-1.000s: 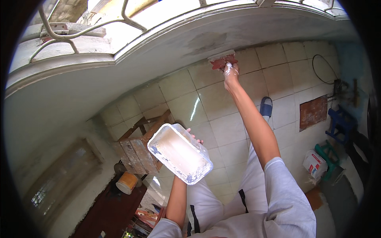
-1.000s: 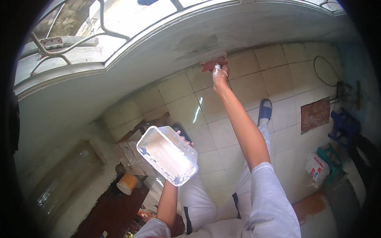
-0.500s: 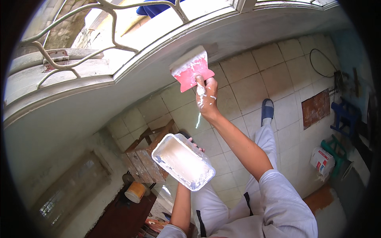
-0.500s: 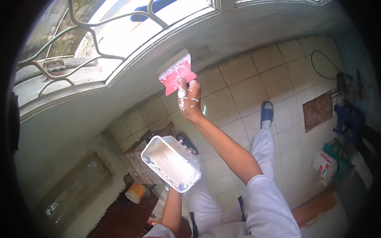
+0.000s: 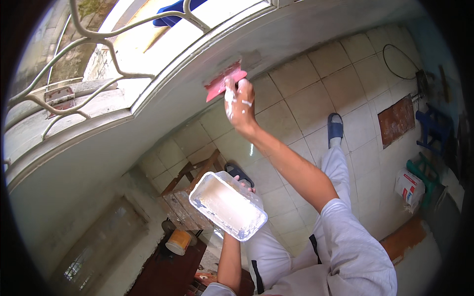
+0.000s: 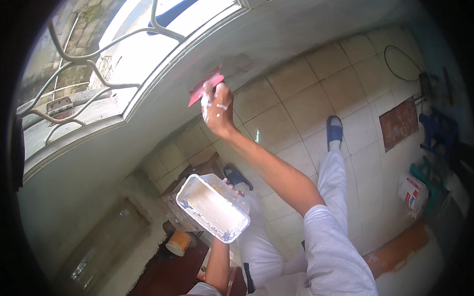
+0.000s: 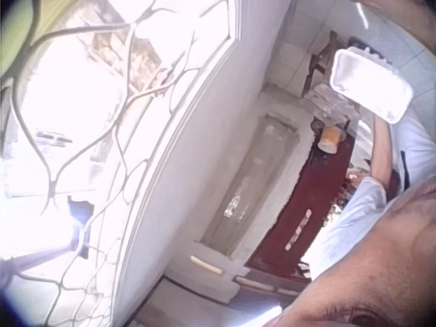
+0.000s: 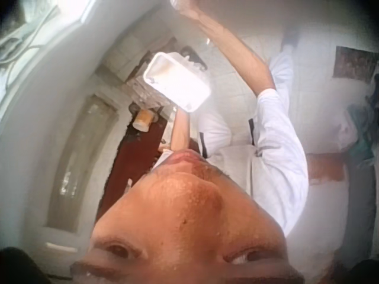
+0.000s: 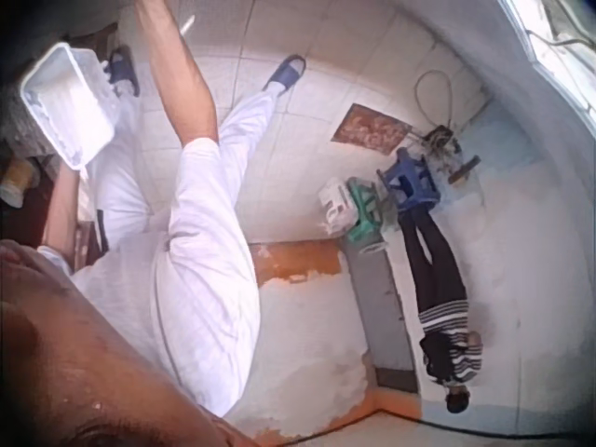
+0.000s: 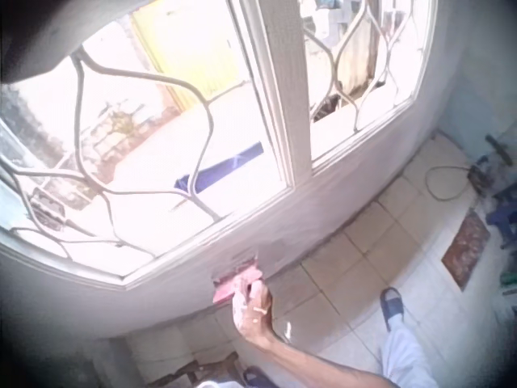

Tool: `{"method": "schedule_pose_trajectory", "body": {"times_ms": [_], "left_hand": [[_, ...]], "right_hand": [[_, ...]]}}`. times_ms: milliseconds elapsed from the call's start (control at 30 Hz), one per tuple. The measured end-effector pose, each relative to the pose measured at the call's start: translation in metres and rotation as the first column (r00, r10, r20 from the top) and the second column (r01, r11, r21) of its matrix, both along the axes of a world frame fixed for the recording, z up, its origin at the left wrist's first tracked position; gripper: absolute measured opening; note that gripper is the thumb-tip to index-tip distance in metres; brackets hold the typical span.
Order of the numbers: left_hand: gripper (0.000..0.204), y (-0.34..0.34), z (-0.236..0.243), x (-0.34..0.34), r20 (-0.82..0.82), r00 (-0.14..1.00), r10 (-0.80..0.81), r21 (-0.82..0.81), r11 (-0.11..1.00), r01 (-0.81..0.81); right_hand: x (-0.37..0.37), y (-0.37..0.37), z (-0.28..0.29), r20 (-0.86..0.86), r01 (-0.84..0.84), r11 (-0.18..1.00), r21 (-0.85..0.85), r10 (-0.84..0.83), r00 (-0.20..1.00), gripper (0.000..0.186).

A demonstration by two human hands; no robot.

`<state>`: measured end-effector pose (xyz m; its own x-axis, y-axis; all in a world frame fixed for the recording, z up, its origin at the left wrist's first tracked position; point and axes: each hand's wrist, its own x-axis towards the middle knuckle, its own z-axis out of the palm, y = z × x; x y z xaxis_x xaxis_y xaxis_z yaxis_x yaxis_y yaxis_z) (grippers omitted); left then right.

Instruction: The person applies plaster to a wall using a spatula, dipping it into a container of white plaster material and smoothing it over the surface above a window.

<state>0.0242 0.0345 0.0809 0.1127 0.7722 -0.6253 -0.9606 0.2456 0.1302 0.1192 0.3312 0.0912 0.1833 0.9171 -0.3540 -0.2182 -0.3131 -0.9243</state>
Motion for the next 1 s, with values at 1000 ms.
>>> {"method": "schedule_pose_trajectory", "body": {"times_ms": [1000], "left_hand": [[0.065,0.034,0.021,0.025,-0.077,0.997,0.009,-0.066,0.998,-0.014]], "right_hand": [[0.099,-0.077,0.027,-0.673,-0.105,0.992,-0.076,0.027,0.739,0.035]]}}
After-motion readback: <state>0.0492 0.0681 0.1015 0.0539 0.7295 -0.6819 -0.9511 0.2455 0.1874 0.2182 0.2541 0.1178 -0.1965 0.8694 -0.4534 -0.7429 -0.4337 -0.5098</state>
